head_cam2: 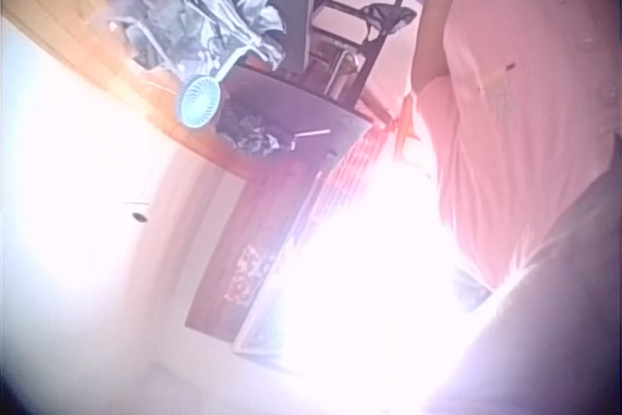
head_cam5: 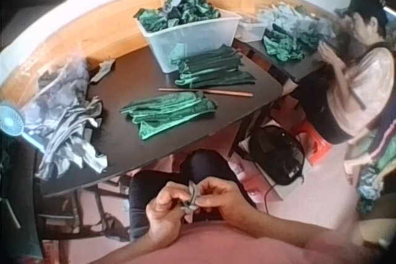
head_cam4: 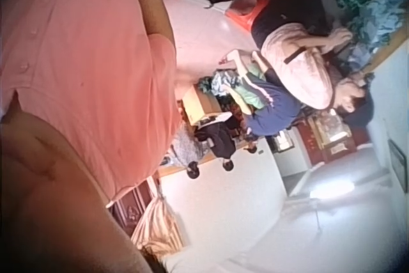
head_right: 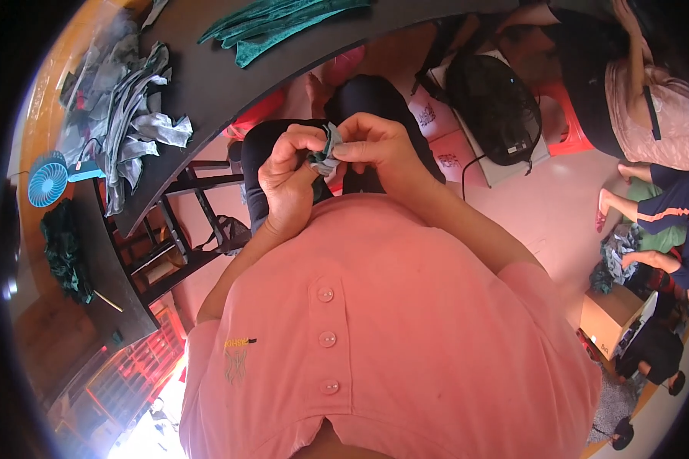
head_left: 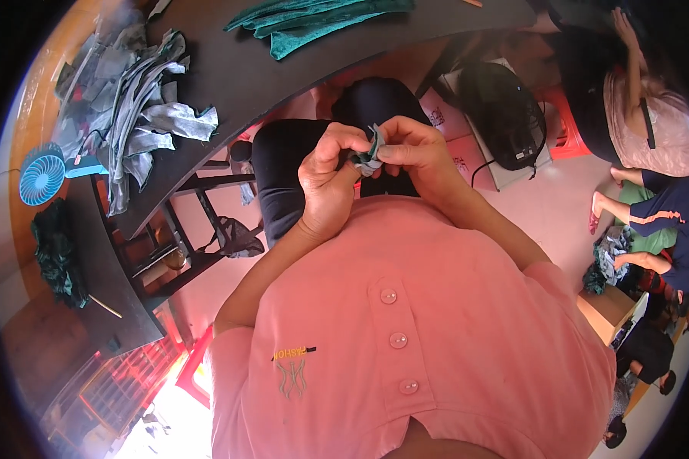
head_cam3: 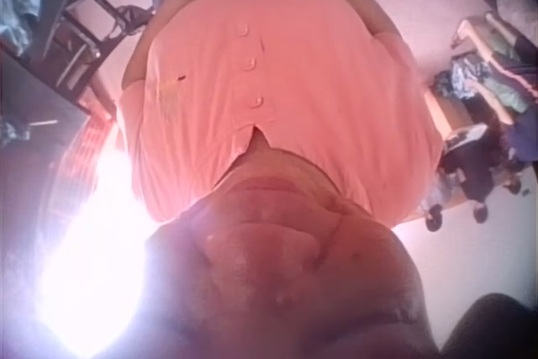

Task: The person is sorting and inspecting small pieces of fabric at a workstation.

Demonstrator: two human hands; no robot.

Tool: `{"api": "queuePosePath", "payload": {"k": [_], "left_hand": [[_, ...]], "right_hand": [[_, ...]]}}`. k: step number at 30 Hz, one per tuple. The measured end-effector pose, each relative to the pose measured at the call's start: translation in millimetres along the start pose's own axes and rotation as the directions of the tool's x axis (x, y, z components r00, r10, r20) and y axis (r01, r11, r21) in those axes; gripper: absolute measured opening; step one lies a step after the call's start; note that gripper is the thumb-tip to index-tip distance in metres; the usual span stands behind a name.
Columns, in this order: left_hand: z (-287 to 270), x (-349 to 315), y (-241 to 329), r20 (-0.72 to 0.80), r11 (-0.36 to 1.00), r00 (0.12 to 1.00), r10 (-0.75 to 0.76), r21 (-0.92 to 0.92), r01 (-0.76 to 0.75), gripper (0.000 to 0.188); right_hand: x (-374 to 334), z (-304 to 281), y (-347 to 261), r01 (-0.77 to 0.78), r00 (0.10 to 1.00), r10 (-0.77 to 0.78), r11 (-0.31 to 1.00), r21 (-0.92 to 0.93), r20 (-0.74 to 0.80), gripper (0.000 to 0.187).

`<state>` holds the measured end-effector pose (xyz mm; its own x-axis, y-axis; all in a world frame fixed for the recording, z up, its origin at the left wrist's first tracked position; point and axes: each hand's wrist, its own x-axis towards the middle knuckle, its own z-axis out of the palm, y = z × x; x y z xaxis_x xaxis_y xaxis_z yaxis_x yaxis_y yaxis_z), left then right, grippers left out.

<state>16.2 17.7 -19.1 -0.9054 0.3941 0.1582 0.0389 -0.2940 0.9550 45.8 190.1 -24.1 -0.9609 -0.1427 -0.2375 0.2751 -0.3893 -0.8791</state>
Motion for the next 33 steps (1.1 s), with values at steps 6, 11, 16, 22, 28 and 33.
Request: {"api": "queuePosePath", "payload": {"k": [6,11,16,22,28,33], "left_hand": [[2.7,0.5,8.3,0.044,0.995,0.994,-0.096,-0.008,0.097,0.025],[4.4,4.4,10.4,0.027,0.994,0.995,-0.098,-0.055,0.099,0.027],[-0.7,2.6,6.2,0.013,0.997,0.999,-0.041,0.065,0.041,0.028],[-0.1,0.7,-4.9,-0.064,0.975,0.989,0.133,0.189,-0.119,0.028],[5.2,0.9,-5.2,-0.139,0.993,0.988,0.073,0.097,-0.060,0.030],[2.8,-2.3,0.7,-0.147,0.987,0.989,-0.002,0.156,0.025,0.030]], "right_hand": [[2.4,-2.0,-2.8,0.013,0.998,-0.010,0.999,0.050,-0.063,0.009],[-0.2,1.7,-6.0,0.103,0.992,-0.109,0.990,-0.096,-0.060,0.009],[-3.7,5.3,-2.1,0.158,0.981,-0.170,0.979,-0.132,-0.088,0.008],[-13.7,14.6,-11.3,0.138,0.968,-0.180,0.963,-0.231,-0.175,0.011],[-10.5,13.0,-3.4,0.429,0.881,-0.474,0.778,-0.459,0.020,0.013],[-15.6,9.0,1.8,0.395,0.902,-0.426,0.762,-0.514,0.061,0.008]]}}
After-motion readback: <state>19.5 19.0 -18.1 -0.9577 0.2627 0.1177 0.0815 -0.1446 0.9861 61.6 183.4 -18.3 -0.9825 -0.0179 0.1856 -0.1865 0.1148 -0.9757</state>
